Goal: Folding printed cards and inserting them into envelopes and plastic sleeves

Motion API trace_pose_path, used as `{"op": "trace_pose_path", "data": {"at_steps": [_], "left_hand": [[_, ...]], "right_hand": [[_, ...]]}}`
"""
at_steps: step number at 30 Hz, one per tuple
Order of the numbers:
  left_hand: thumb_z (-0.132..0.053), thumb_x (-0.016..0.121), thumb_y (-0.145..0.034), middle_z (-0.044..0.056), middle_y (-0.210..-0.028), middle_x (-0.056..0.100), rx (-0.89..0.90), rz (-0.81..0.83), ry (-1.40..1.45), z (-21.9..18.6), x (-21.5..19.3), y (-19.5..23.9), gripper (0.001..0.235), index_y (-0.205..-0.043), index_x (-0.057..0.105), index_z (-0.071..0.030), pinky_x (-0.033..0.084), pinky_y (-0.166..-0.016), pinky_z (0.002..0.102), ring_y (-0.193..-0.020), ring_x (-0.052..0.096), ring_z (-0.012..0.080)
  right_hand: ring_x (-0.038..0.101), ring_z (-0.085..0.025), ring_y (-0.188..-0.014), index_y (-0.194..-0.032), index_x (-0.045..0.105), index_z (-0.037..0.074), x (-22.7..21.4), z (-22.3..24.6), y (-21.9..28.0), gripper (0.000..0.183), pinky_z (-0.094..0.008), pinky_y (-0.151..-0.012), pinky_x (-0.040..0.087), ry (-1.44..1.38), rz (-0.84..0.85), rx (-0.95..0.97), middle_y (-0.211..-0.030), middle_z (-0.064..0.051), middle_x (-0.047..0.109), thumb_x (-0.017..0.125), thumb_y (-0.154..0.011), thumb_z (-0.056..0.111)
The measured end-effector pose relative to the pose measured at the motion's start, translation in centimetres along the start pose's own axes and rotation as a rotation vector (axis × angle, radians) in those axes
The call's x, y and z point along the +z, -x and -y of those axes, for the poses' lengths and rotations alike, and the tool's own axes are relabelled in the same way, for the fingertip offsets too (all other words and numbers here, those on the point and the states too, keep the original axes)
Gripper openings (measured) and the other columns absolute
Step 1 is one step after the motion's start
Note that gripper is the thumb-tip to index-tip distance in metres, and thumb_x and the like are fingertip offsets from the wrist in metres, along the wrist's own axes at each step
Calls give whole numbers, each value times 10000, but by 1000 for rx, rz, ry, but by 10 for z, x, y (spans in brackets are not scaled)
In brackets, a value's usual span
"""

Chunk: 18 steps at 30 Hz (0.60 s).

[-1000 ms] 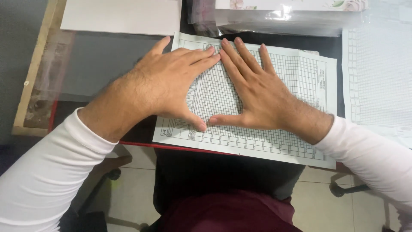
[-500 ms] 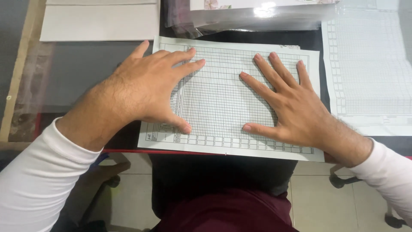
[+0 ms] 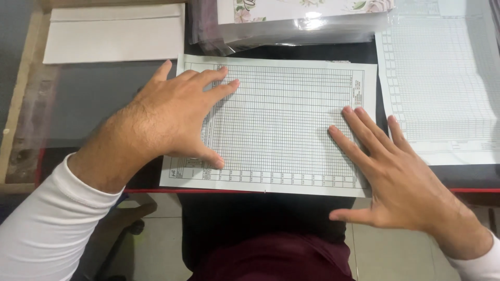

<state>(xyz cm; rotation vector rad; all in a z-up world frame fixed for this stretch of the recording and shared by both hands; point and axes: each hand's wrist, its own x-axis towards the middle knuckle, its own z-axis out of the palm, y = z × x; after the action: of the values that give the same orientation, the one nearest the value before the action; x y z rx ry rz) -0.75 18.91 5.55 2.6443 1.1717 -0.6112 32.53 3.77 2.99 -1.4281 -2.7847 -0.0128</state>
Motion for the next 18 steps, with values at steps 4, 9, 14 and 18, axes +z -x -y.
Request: {"op": "trace_pose_path", "data": {"at_steps": [4, 9, 14, 18], "left_hand": [[-854, 977, -494, 20, -1720, 69, -34, 59, 19, -5, -7, 0, 1536, -1632, 116, -284, 86, -1198, 678, -1514, 187, 297], [-880, 964, -526, 123, -1700, 55, 23, 10, 39, -9, -4, 10, 1613, -1652, 7, -233, 30, -1181, 675, -1510, 144, 347], [-849, 859, -689, 165, -1616, 337, 325, -325, 182, -54, 5, 42, 1291, -1627, 281, -177, 237, -1096, 642, -1403, 372, 343], [-774, 803, -722, 130, -1395, 606, 384, -556, 57, -96, 18, 54, 1013, -1475, 533, -153, 439, -940, 554, -1166, 592, 298]], "right_hand": [[222, -349, -1573, -1630, 249, 151, -3, 2, 22, 1097, -592, -1202, 243, -56, -26, 55, -1700, -163, 242, 628, -762, 706], [453, -354, -1511, -1419, 557, 198, 1, -6, 44, 801, -575, -1187, 452, -33, -172, 9, -1568, -118, 509, 830, -666, 195], [718, -370, -1133, -1089, 746, 46, -11, 13, 32, 194, -429, -1017, 604, -219, -498, 21, -1238, -196, 705, 681, -948, -70], [743, -432, -1087, -1028, 727, -50, -27, 24, 21, 147, -435, -959, 639, -304, -578, -13, -1151, -255, 713, 675, -919, -133]]}}
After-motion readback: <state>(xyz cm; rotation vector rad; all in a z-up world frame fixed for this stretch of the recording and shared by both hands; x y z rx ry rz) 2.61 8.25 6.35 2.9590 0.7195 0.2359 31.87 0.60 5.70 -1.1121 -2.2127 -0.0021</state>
